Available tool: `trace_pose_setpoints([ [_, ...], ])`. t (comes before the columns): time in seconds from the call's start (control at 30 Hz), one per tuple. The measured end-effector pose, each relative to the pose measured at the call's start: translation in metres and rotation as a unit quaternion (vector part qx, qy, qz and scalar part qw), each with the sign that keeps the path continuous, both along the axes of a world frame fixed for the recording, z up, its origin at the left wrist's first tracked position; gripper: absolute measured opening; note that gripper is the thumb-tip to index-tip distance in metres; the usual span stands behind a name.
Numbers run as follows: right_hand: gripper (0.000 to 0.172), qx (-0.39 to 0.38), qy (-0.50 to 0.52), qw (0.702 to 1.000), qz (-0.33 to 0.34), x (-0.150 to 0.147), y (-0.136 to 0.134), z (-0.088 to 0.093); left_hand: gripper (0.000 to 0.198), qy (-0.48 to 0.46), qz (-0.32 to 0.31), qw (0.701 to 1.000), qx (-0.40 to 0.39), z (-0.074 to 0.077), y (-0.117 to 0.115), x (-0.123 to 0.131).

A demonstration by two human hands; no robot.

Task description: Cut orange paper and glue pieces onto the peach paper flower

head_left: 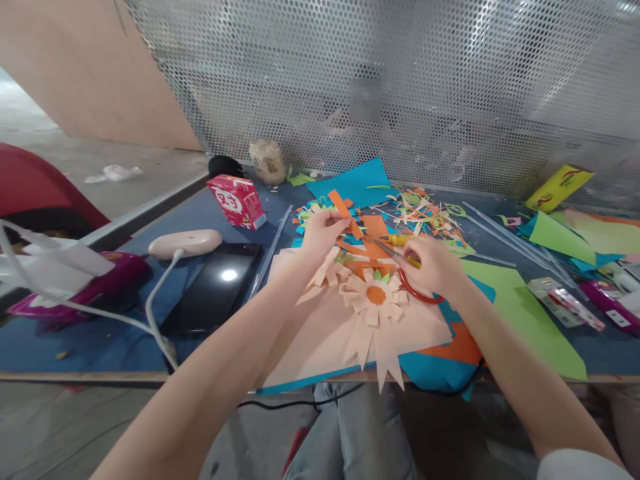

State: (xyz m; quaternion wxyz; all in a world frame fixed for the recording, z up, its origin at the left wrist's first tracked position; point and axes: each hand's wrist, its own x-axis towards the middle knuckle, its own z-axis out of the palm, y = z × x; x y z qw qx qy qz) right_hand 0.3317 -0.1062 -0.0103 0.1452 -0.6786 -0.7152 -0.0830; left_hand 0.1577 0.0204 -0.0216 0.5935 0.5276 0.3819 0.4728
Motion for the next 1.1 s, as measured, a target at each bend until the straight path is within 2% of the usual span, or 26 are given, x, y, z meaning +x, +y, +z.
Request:
trace_pose_setpoints([
  [0.07,0.027,-0.079,0.027,0.995,0.048,-0.008,-0.002,-0.002,0.006,-0.001,0.001,1.000,0.003,0.000,0.000,-0.001],
  [0.13,0.030,-0.105,0.031,0.992,0.056,-0.014,-0.003,-0.005,0.005,-0.001,-0.001,1.000,0.011,0.001,-0.001,-0.001],
  [0.2,0.026,-0.106,0.051,0.992,0.047,-0.015,-0.003,-0.008,0.005,0.001,-0.005,1.000,0.020,0.001,-0.002,-0.001],
  [0.3,0.006,-0.082,0.159,0.983,0.052,-0.007,0.001,-0.014,0.005,0.018,-0.005,0.999,0.028,0.001,-0.002,0.000],
  [0.33,0.013,-0.063,0.208,0.974,0.062,-0.002,0.003,-0.016,0.005,0.025,-0.005,0.999,0.028,0.000,-0.001,0.000],
  [0.47,0.028,-0.026,0.377,0.921,0.099,0.010,0.010,-0.021,0.004,0.036,-0.011,0.999,0.031,-0.003,0.002,0.002],
  [0.6,0.033,-0.063,0.475,0.872,0.096,0.010,0.011,-0.019,0.002,0.036,-0.013,0.999,0.039,-0.006,0.004,0.003],
  [0.73,0.046,-0.124,0.592,0.794,0.064,0.006,0.008,-0.011,0.002,0.048,-0.009,0.998,0.050,-0.008,0.004,0.003],
  [0.87,0.071,-0.117,0.682,0.718,0.076,0.008,0.006,-0.006,0.003,0.025,-0.026,0.997,0.062,-0.011,0.006,0.004],
  [0.97,0.072,-0.125,0.710,0.688,0.081,0.009,0.008,-0.006,0.005,0.014,-0.026,0.997,0.072,-0.014,0.008,0.005],
  [1.1,0.070,-0.154,0.727,0.665,0.072,0.007,0.011,-0.009,0.007,0.018,-0.018,0.996,0.087,-0.015,0.010,0.005],
])
